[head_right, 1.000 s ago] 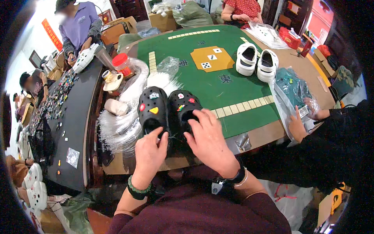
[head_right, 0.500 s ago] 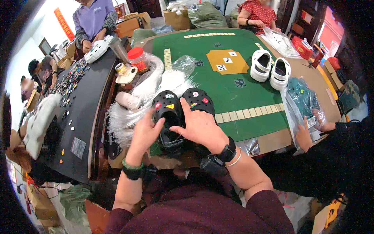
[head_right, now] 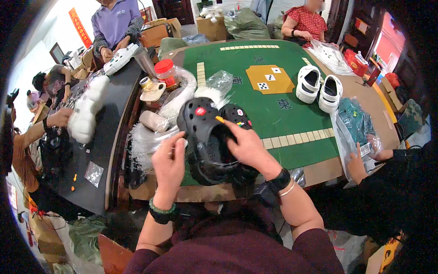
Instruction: The recorder is assembling and inspecting clog-style shoes, attaching decorative charms and connecting pairs with a cord.
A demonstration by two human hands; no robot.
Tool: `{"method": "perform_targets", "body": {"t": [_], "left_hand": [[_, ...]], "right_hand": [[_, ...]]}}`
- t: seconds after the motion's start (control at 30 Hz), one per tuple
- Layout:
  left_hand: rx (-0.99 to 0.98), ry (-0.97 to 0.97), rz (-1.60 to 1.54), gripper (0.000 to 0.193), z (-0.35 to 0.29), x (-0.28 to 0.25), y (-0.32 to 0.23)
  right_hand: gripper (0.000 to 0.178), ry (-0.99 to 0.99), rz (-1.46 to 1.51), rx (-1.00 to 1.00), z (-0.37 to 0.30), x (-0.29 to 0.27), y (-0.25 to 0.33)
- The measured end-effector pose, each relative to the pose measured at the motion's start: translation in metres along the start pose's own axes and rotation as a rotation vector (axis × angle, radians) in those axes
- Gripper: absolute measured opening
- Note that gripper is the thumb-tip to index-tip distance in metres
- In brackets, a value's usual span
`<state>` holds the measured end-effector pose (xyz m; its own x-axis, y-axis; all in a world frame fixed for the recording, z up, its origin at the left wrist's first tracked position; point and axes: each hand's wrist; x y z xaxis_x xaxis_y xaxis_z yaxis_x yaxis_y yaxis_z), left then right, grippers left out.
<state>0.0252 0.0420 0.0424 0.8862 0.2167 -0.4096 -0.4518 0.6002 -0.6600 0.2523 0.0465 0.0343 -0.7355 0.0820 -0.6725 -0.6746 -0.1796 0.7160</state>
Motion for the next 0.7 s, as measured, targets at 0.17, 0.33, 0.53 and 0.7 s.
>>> {"method": "perform_targets", "body": {"t": [0.17,0.33,0.53,0.7], "left_hand": [[-0.046,-0.129,-0.106,0.019,-0.004,-0.012,-0.014],[-0.054,0.04,-0.178,0.024,-0.017,-0.001,-0.043],[0.213,0.188,-0.062,0.061,-0.025,0.017,-0.059],[0.175,0.16,-0.015,0.068,-0.029,0.018,-0.054]], "right_hand": [[0.042,-0.019,0.824,0.093,-0.023,-0.014,-0.053],[0.038,0.09,1.395,0.117,-0.068,-0.01,-0.072],[0.04,0.105,1.602,0.343,-0.092,-0.003,-0.029],[0.045,-0.232,0.849,-0.054,-0.094,-0.008,0.011]]}}
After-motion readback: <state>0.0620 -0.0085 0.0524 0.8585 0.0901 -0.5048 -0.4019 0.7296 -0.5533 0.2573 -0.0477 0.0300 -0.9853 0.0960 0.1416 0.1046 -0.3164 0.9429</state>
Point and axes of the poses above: each hand's wrist, its own z-axis towards the middle knuckle, its own x-axis out of the palm, y = z × x, and after that the axes turned 6 degrees about x, right-handed
